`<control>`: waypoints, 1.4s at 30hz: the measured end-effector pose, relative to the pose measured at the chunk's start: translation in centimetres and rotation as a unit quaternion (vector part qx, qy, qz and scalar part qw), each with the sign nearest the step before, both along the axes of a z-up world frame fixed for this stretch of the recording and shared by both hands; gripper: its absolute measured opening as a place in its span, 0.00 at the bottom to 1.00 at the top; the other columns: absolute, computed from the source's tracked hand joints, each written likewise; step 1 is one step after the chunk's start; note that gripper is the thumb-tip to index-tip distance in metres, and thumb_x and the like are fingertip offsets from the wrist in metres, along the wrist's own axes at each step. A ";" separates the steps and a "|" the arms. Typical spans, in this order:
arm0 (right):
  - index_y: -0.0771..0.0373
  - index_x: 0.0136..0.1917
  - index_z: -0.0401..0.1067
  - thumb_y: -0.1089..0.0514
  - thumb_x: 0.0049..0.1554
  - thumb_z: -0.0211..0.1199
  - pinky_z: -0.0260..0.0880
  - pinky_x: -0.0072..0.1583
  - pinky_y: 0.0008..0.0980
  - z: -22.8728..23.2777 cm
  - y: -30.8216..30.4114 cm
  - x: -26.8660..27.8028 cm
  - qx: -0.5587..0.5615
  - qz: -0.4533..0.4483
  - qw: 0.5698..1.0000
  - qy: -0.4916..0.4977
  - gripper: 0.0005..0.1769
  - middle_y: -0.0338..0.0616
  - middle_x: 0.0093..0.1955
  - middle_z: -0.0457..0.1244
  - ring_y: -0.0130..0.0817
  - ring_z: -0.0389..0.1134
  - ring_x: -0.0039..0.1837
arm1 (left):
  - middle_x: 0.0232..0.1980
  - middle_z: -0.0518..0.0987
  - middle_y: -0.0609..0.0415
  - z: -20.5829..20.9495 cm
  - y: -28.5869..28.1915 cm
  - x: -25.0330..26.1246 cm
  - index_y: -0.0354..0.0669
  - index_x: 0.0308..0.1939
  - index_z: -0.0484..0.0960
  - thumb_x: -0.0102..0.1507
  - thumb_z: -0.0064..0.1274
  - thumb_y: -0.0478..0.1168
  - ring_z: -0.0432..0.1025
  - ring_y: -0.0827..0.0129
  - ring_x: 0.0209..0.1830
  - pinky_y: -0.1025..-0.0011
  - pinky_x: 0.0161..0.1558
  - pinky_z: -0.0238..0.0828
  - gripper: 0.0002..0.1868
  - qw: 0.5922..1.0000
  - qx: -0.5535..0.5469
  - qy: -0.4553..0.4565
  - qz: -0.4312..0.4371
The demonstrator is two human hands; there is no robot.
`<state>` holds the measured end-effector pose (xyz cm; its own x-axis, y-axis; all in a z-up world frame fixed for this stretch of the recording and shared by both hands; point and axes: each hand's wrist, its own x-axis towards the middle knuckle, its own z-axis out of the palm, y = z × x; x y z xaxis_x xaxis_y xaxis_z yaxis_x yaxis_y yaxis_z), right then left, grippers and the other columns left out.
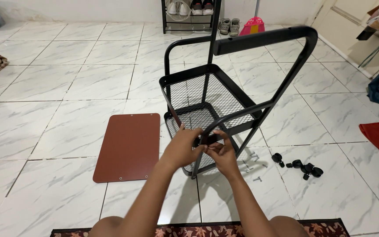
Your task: The person assembles a black metal mesh rolling cart by attaching a mesh shelf to the frame and securing it with screws. They insert and tighten screws at multiple corners to fasten the shelf to the frame.
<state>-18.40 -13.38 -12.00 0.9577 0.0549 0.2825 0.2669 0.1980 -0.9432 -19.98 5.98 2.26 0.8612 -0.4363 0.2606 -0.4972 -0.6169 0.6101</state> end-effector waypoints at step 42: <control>0.61 0.43 0.83 0.52 0.54 0.66 0.73 0.59 0.46 -22.9 -21.7 3.2 -0.585 -0.246 0.752 0.175 0.11 0.55 0.48 0.69 0.53 0.71 0.54 | 0.39 0.80 0.53 -1.8 -0.2 2.1 0.42 0.64 0.73 0.54 0.54 0.29 0.75 0.57 0.49 0.36 0.77 0.39 0.31 0.975 0.193 -0.097 -0.047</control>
<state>-15.24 -35.12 -34.92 0.9479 -0.3159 0.0419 -0.2695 -0.8648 -0.4236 -17.89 5.80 0.44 0.7638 -0.6083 0.2156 -0.6452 -0.7285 0.2302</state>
